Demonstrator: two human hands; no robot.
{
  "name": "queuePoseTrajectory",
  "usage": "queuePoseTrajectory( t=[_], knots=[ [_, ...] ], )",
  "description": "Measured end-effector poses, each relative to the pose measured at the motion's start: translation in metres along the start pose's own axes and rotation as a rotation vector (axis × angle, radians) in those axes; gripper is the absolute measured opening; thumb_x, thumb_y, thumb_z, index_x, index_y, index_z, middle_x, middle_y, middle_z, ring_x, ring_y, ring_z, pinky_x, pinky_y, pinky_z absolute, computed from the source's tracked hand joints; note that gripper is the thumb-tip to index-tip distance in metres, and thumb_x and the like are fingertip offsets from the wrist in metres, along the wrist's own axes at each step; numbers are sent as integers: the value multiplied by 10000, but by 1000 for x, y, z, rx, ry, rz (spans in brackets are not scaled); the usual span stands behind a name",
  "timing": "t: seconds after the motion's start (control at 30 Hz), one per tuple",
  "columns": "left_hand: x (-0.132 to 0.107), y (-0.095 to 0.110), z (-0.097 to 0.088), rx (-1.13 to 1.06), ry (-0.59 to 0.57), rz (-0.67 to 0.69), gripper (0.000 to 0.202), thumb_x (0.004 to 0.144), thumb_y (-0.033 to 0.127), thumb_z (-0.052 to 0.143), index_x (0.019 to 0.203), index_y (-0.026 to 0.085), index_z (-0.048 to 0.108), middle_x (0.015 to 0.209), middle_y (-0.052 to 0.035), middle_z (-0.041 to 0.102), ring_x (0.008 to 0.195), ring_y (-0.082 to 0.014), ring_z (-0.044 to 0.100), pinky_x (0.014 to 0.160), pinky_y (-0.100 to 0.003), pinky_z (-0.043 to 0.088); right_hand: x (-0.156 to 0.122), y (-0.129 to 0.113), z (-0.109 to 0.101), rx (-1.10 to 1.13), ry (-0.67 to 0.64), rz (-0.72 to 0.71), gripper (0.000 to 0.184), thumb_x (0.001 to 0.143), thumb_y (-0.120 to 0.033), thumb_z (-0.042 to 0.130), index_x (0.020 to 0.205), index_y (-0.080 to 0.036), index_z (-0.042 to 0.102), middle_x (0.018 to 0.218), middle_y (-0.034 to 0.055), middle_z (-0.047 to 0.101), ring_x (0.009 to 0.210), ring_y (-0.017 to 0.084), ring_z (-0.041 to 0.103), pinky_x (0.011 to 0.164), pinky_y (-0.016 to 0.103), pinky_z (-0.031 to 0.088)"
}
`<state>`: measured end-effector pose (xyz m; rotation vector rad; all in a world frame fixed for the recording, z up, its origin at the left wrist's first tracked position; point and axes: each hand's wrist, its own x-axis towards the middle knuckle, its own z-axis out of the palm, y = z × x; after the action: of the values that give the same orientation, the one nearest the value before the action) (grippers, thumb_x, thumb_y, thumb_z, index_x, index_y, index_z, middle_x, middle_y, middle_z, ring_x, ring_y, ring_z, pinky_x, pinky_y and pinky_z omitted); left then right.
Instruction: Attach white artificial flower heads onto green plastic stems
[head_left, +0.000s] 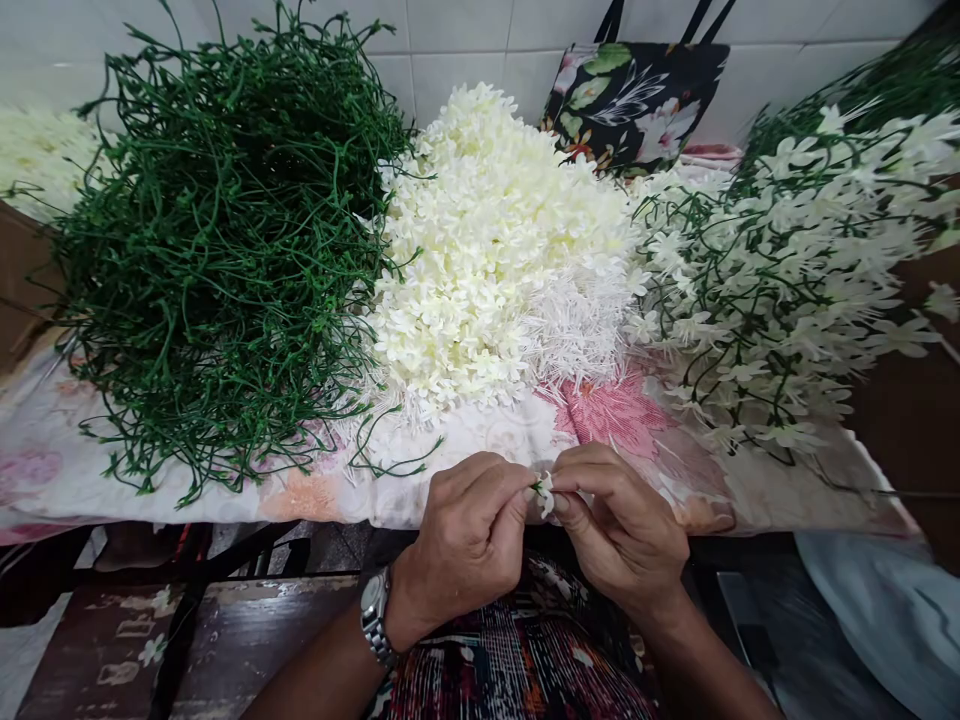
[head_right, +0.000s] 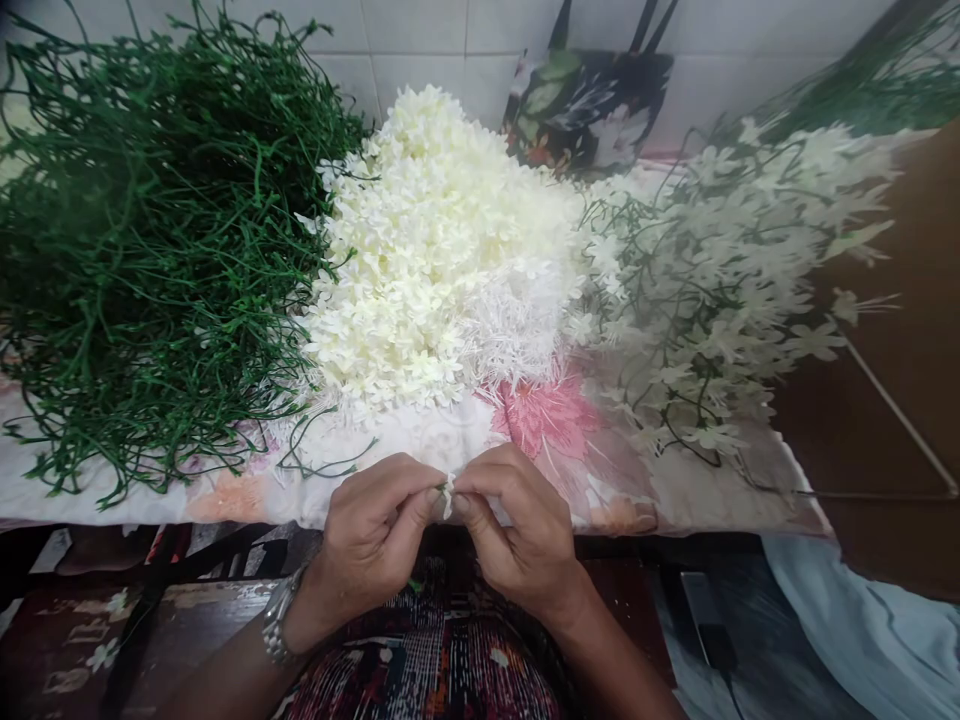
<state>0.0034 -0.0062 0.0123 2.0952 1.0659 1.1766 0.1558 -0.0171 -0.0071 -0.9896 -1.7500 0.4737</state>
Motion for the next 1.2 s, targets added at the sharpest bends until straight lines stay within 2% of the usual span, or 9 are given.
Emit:
queuePoseTrajectory(
  t=[0.2, 0.3, 0.47, 0.6, 0.77, 0.87, 0.97, 1.07, 1.2],
  knots=[
    [-1, -3, 9, 0, 35, -21, 183, 802, 60, 442, 702, 141, 572, 543, 3, 525, 493, -102, 466, 467, -217, 386, 3, -1, 4, -61, 8, 5, 134, 807, -56, 502, 837, -185, 517, 689, 7, 518, 631, 118, 516, 543, 242, 447],
    [0, -3, 11, -70, 49, -84, 188, 787, 56, 451, 662, 149, 556, 537, 10, 521, 483, -92, 460, 462, -207, 375, 5, 0, 5, -70, -3, -24, 140, 809, -52, 500, 847, -186, 510, 685, 5, 509, 625, 117, 507, 536, 239, 444],
    [3, -3, 7, -369, 111, -343, 132, 777, 109, 512, 696, 165, 600, 545, 30, 553, 473, -82, 486, 461, -188, 395, 12, 2, -4, -55, -25, -31, 167, 813, -75, 526, 943, -179, 530, 791, 35, 564, 742, 138, 553, 643, 265, 471],
    [1, -9, 3, -592, 333, -558, 50, 755, 179, 594, 746, 170, 642, 592, 24, 592, 515, -87, 527, 505, -189, 436, 11, -6, -14, -76, 17, 29, 181, 829, -156, 525, 1008, -181, 535, 851, 54, 578, 799, 165, 559, 687, 297, 473],
    [-3, -12, 8, -686, 470, -580, 105, 743, 271, 646, 760, 168, 650, 605, 22, 564, 560, -94, 516, 546, -204, 446, 0, -24, -3, -40, -270, 28, 222, 860, -306, 513, 1024, -157, 510, 784, 44, 589, 680, 140, 565, 583, 251, 495],
    [-1, -9, 12, -769, 501, -627, 114, 726, 284, 660, 733, 173, 632, 590, 34, 542, 541, -83, 501, 544, -199, 438, -7, -24, 11, -102, -288, 7, 141, 871, -181, 473, 1007, -158, 503, 768, 45, 590, 677, 143, 566, 596, 259, 498],
    [1, -5, 11, -836, 545, -660, 147, 684, 287, 689, 694, 174, 595, 577, 33, 549, 549, -92, 515, 550, -210, 442, -8, -16, 18, -161, -249, -8, 155, 860, -76, 423, 945, -158, 523, 711, 35, 559, 647, 142, 543, 566, 253, 471],
    [0, -3, 4, -927, 498, -665, 152, 675, 281, 681, 725, 184, 574, 584, 27, 564, 558, -109, 531, 560, -232, 449, -1, -10, 14, -145, -205, -38, 145, 858, -72, 429, 892, -150, 546, 652, 13, 520, 590, 124, 505, 524, 232, 430],
    [-3, -5, -10, -879, 248, -537, 51, 664, 184, 625, 667, 166, 577, 708, -22, 603, 705, -150, 564, 685, -270, 455, 15, -11, 2, -259, -315, -116, 196, 864, -65, 409, 858, -144, 589, 658, 26, 523, 610, 133, 483, 535, 245, 407]
  ],
)
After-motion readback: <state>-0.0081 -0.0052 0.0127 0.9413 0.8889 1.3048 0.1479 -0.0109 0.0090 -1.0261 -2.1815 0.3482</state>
